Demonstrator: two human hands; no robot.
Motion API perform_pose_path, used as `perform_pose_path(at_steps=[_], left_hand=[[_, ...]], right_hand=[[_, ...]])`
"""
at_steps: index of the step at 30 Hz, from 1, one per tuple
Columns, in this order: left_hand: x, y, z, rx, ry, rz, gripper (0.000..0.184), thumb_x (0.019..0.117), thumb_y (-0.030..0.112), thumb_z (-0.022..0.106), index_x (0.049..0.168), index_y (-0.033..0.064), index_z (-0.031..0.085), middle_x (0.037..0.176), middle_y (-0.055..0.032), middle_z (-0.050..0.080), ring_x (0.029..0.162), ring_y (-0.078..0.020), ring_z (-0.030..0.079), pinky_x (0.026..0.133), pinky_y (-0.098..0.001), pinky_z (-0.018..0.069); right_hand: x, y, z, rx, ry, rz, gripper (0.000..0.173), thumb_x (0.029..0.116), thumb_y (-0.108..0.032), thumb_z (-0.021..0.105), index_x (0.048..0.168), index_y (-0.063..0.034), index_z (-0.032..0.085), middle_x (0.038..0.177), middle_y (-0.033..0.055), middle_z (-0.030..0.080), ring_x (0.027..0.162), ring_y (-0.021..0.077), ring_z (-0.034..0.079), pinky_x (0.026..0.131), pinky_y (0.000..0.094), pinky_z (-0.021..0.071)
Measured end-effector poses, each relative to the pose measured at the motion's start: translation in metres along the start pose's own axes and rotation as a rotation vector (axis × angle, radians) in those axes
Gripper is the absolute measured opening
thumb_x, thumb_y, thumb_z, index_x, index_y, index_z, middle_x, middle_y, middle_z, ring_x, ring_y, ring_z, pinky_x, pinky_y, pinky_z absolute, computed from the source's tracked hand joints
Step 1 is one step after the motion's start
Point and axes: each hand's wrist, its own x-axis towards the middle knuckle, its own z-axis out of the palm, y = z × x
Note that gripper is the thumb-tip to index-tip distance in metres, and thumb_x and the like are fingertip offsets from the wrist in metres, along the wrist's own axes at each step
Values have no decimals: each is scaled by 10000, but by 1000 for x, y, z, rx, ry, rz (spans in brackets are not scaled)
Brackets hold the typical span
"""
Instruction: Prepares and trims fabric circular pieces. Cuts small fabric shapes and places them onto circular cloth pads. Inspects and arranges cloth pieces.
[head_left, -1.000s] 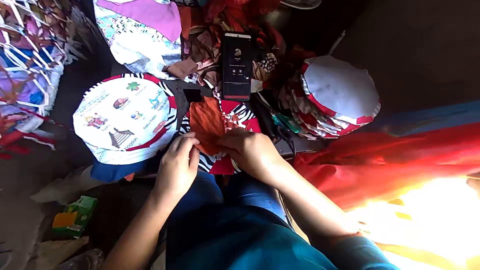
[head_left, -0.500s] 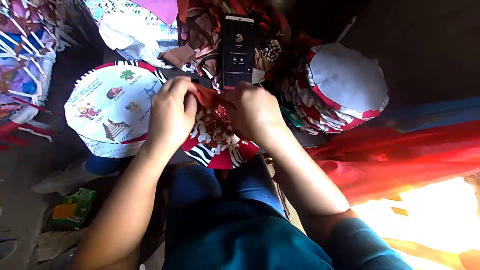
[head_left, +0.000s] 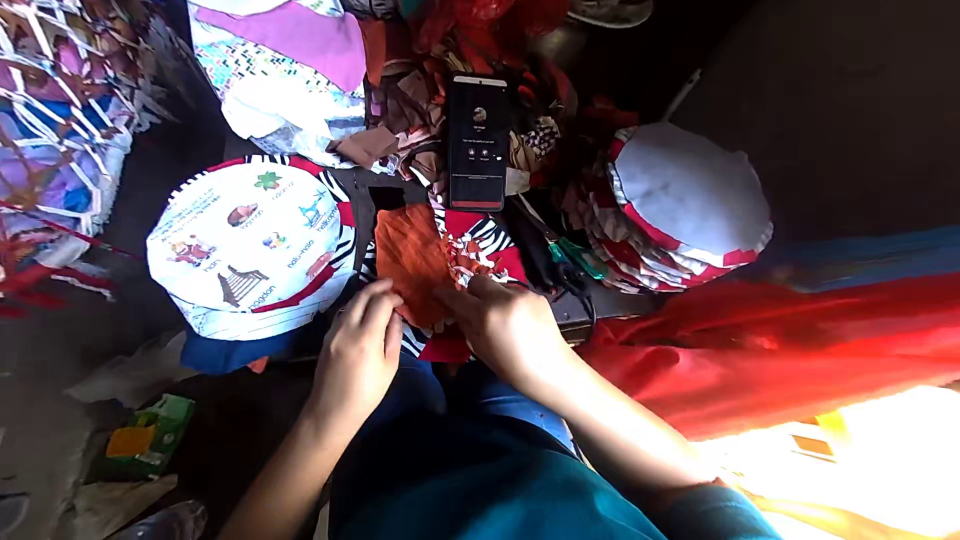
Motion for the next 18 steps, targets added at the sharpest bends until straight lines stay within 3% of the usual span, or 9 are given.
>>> perform_pose_path(at_steps=[11,18], left_hand=[[-19,0,11,28,108,29,181,981,53,550,981,-37,707,1227,-220,682,1140,-315,673,966,-368,531],[-31,1,21,58,127,25,201,957,82,546,951,-6,727,1190,-191,705,1118,-312,677,971,-394,520]], right_hand=[[-21,-4,11,-100,108,-48,227,928,-60,630,1079,-87,798,712,90,594,562,229,589,433,317,425],[-35,-10,28,-140,94,-76,228,932,-52,600,1065,-56,786,712,94,617,558,234,604,441,314,446]])
